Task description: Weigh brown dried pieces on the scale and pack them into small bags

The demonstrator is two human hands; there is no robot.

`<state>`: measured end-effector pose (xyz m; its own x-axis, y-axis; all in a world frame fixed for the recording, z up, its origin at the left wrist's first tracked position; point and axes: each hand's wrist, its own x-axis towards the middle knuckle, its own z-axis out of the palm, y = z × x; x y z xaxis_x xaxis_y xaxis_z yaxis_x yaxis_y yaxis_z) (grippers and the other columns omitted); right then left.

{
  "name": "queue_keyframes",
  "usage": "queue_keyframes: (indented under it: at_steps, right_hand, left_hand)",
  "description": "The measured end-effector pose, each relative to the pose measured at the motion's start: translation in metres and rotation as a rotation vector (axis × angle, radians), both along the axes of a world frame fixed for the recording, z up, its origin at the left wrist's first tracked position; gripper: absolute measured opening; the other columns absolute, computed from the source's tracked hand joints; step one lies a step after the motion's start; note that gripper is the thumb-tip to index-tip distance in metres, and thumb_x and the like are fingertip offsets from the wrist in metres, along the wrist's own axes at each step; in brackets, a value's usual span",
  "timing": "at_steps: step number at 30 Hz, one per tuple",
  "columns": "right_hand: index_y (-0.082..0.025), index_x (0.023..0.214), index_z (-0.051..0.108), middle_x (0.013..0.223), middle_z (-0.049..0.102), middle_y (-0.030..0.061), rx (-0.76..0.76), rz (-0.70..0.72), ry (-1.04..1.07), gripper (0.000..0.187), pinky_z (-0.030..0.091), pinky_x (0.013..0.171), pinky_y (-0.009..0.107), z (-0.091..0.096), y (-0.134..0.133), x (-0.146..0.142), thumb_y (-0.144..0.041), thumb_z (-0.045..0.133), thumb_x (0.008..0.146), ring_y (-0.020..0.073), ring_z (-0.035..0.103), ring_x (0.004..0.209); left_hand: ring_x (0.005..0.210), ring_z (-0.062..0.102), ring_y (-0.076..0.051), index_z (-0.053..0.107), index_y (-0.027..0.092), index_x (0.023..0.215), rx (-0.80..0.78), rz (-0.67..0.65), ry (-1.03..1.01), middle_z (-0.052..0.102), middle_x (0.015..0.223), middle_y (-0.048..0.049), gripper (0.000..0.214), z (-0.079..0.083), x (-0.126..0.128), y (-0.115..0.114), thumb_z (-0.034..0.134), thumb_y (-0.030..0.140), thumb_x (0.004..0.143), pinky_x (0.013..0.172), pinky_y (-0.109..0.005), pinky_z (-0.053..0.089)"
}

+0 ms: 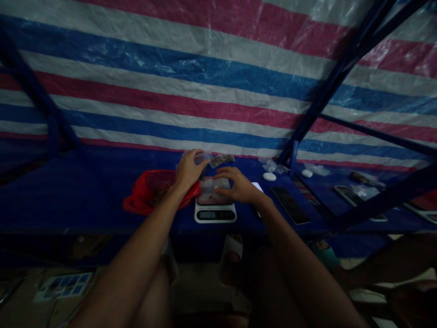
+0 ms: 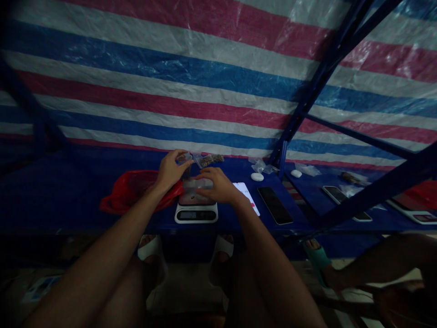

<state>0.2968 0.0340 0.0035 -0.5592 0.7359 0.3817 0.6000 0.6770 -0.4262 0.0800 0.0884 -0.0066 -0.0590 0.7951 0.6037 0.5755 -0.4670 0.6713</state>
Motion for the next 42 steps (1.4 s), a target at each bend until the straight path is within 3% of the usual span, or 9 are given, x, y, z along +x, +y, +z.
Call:
queue_keyframes:
  at_steps: [3, 8, 13, 17, 21, 27, 33, 38, 42]
  right_hand:
    - [-0.025, 0.103, 0.084, 0.152, 0.059, 0.0117, 0.073, 0.1, -0.108, 0.017, 0.037, 0.119, 0.061, 0.01, -0.009, -0.006, -0.027, 0.081, 0.086, 0.0378, 0.045, 0.147]
    - [-0.027, 0.089, 0.086, 0.157, 0.055, 0.0073, 0.067, 0.116, -0.244, 0.007, 0.036, 0.118, 0.069, 0.011, -0.012, -0.02, -0.026, 0.08, 0.086, 0.0454, 0.034, 0.153]
    - [-0.024, 0.086, 0.083, 0.149, 0.062, 0.0096, 0.104, 0.12, -0.222, 0.011, 0.037, 0.121, 0.063, 0.011, -0.01, -0.021, -0.019, 0.073, 0.089, 0.0395, 0.04, 0.15]
    - [-0.022, 0.093, 0.08, 0.143, 0.065, 0.0127, 0.135, -0.014, -0.022, 0.01, 0.037, 0.12, 0.06, 0.012, -0.006, -0.008, -0.022, 0.07, 0.093, 0.034, 0.051, 0.141]
    - [-0.021, 0.091, 0.078, 0.133, 0.069, 0.013, 0.102, -0.1, 0.076, 0.007, 0.041, 0.115, 0.056, 0.004, -0.001, 0.004, -0.02, 0.072, 0.09, 0.0322, 0.057, 0.133]
    - [-0.02, 0.091, 0.077, 0.115, 0.077, 0.0106, 0.089, -0.089, 0.158, 0.008, 0.047, 0.107, 0.048, -0.002, 0.004, 0.006, -0.018, 0.07, 0.089, 0.0282, 0.066, 0.12]
    - [-0.02, 0.096, 0.076, 0.115, 0.077, 0.0117, 0.08, -0.101, 0.22, 0.008, 0.048, 0.107, 0.046, 0.0, 0.005, 0.001, -0.022, 0.069, 0.092, 0.0274, 0.068, 0.116]
    - [-0.02, 0.094, 0.077, 0.111, 0.078, 0.01, 0.047, -0.102, 0.185, 0.009, 0.049, 0.105, 0.046, -0.002, 0.006, -0.001, -0.02, 0.069, 0.092, 0.0268, 0.069, 0.114]
    - [-0.021, 0.093, 0.08, 0.114, 0.078, 0.0113, 0.049, -0.105, 0.165, 0.012, 0.049, 0.106, 0.048, -0.003, 0.007, -0.003, -0.022, 0.069, 0.093, 0.0284, 0.069, 0.115]
  left_hand:
    - [0.111, 0.071, -0.026, 0.07, 0.021, 0.113, -0.089, 0.037, 0.129, 0.076, 0.12, -0.0099, 0.031, -0.007, 0.004, 0.003, 0.081, 0.031, 0.085, 0.098, -0.039, 0.054]
    - [0.118, 0.069, -0.03, 0.067, 0.022, 0.12, -0.158, 0.105, 0.196, 0.075, 0.124, -0.0122, 0.039, -0.006, 0.006, 0.003, 0.079, 0.039, 0.087, 0.096, -0.04, 0.053]
    - [0.118, 0.07, -0.031, 0.062, 0.024, 0.128, -0.284, 0.126, 0.214, 0.075, 0.128, -0.0134, 0.052, -0.003, 0.002, 0.0, 0.079, 0.047, 0.085, 0.094, -0.041, 0.054]
    - [0.117, 0.071, -0.03, 0.062, 0.022, 0.129, -0.283, 0.103, 0.198, 0.074, 0.13, -0.0142, 0.052, 0.0, -0.005, -0.005, 0.075, 0.05, 0.087, 0.093, -0.039, 0.054]
    - [0.112, 0.072, -0.027, 0.065, 0.022, 0.126, -0.25, 0.063, 0.235, 0.074, 0.13, -0.0123, 0.045, -0.002, -0.012, -0.006, 0.075, 0.043, 0.088, 0.093, -0.037, 0.055]
    - [0.108, 0.071, -0.025, 0.064, 0.018, 0.133, -0.178, 0.081, 0.144, 0.072, 0.127, -0.0136, 0.051, -0.013, -0.015, 0.005, 0.078, 0.031, 0.086, 0.096, -0.037, 0.055]
    - [0.127, 0.064, -0.03, 0.066, 0.017, 0.131, -0.196, -0.016, 0.284, 0.069, 0.135, -0.0146, 0.055, -0.019, -0.014, 0.004, 0.078, 0.046, 0.086, 0.11, -0.042, 0.048]
    - [0.132, 0.059, -0.033, 0.068, 0.019, 0.131, -0.128, 0.062, 0.374, 0.068, 0.137, -0.0142, 0.052, -0.004, -0.027, -0.012, 0.07, 0.052, 0.091, 0.114, -0.045, 0.045]
    - [0.118, 0.067, -0.031, 0.073, 0.019, 0.116, -0.125, 0.13, 0.386, 0.075, 0.123, -0.0138, 0.035, 0.017, -0.051, -0.031, 0.055, 0.044, 0.099, 0.106, -0.043, 0.051]
